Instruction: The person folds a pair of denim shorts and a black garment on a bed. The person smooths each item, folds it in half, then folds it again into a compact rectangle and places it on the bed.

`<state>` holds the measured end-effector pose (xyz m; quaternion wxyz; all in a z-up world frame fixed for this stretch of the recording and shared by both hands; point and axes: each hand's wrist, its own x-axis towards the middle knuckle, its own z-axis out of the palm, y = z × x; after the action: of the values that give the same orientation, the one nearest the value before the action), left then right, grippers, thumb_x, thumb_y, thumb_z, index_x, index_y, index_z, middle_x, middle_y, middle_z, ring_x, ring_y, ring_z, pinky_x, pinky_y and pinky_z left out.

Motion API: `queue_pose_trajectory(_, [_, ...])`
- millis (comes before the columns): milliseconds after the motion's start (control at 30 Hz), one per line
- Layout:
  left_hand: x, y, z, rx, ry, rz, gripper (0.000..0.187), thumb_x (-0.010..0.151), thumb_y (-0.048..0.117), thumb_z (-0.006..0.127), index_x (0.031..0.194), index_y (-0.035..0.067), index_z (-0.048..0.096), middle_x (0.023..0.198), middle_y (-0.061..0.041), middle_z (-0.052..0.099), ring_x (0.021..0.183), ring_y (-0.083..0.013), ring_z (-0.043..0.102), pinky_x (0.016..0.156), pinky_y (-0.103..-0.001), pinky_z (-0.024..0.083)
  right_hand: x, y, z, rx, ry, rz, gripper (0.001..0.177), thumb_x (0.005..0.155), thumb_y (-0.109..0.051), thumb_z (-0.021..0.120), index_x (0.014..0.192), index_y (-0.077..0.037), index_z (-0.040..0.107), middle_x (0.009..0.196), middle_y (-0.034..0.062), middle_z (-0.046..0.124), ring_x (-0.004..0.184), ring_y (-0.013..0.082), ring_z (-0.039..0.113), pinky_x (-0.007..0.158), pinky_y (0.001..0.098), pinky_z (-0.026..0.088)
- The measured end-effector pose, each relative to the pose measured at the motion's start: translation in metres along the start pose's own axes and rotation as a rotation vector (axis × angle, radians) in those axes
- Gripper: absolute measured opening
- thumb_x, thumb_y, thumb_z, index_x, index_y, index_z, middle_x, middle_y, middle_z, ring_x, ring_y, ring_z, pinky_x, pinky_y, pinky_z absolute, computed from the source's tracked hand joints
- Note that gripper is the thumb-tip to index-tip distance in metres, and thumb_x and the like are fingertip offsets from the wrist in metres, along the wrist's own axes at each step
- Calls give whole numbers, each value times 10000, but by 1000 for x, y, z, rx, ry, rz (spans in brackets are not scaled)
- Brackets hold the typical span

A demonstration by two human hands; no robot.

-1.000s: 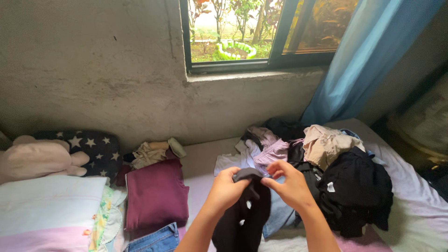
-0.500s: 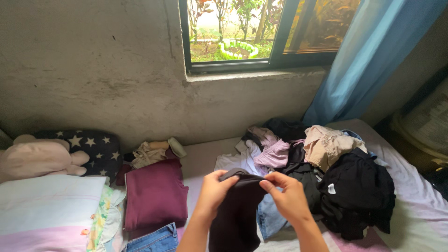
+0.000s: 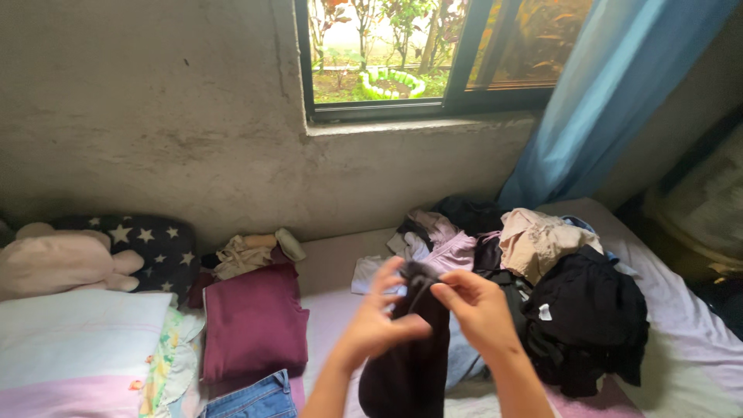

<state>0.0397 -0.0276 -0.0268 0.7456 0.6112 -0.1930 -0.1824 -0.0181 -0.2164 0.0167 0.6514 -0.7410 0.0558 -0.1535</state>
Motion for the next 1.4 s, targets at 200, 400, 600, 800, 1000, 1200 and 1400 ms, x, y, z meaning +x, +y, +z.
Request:
queue_pose_trajectory(200, [-1, -22, 36, 554, 223, 145, 875, 681, 80, 850, 1469, 154, 474, 1154, -200, 697, 1107, -381, 661, 934, -420, 529, -3, -25, -13, -131, 78, -46, 160, 897, -103, 754, 987, 28, 770, 774, 27, 726, 709, 69, 626, 653, 225, 496])
queue_pose_trajectory(400, [-5, -59, -22, 659, 458, -16, 275, 804, 124, 708, 1075, 84, 731, 927, -161, 772, 893, -310, 735, 815, -396, 557, 2, -48, -78, 41, 342, -95, 171, 931, -109, 733, 1055, 9, 733, 861, 31, 721, 656, 94, 575, 600, 240, 469])
queue_pose_trajectory(600, [9, -30, -31, 367, 518, -369, 370, 832, 20, 507, 1117, 92, 732, 849, -148, 752, 747, -315, 731, 711, -419, 564, 23, -15, -99, -100, 403, -92, 174, 981, -139, 727, 1057, 18, 725, 872, 70, 710, 704, 127, 619, 649, 266, 497])
queue_pose_trajectory(800, [21, 1, -13, 402, 402, -96, 381, 741, 46, 557, 1060, 93, 759, 850, -115, 772, 823, -205, 738, 783, -333, 558, 17, 23, -30, -539, 104, -380, 708, 550, -127, 897, 1182, 15, 612, 1076, 158, 680, 950, 316, 681, 826, 382, 539])
queue_pose_trajectory(1000, [23, 8, -4, 503, 123, -93, 349, 717, 140, 758, 1058, 82, 712, 837, -197, 713, 827, -331, 709, 778, -386, 547, 28, 64, 32, -581, -152, -13, 363, 751, -1, 690, 1110, -47, 659, 928, 175, 708, 909, 345, 683, 794, 364, 534])
queue_pose_trajectory(1200, [17, -19, -29, 775, 208, 68, 288, 705, 131, 820, 979, 79, 748, 898, -176, 703, 840, -383, 696, 747, -441, 541, 40, 58, 25, -396, -372, 16, 278, 771, -3, 736, 1005, -41, 592, 804, 135, 684, 737, 243, 614, 703, 328, 503])
queue_pose_trajectory(1400, [34, -28, -39, 659, 214, -363, 187, 861, 210, 705, 986, 84, 764, 834, -178, 746, 823, -345, 724, 741, -439, 535, 65, 54, 35, -526, -285, 13, 371, 719, -91, 836, 1038, -58, 651, 832, 96, 732, 726, 208, 662, 693, 318, 526])
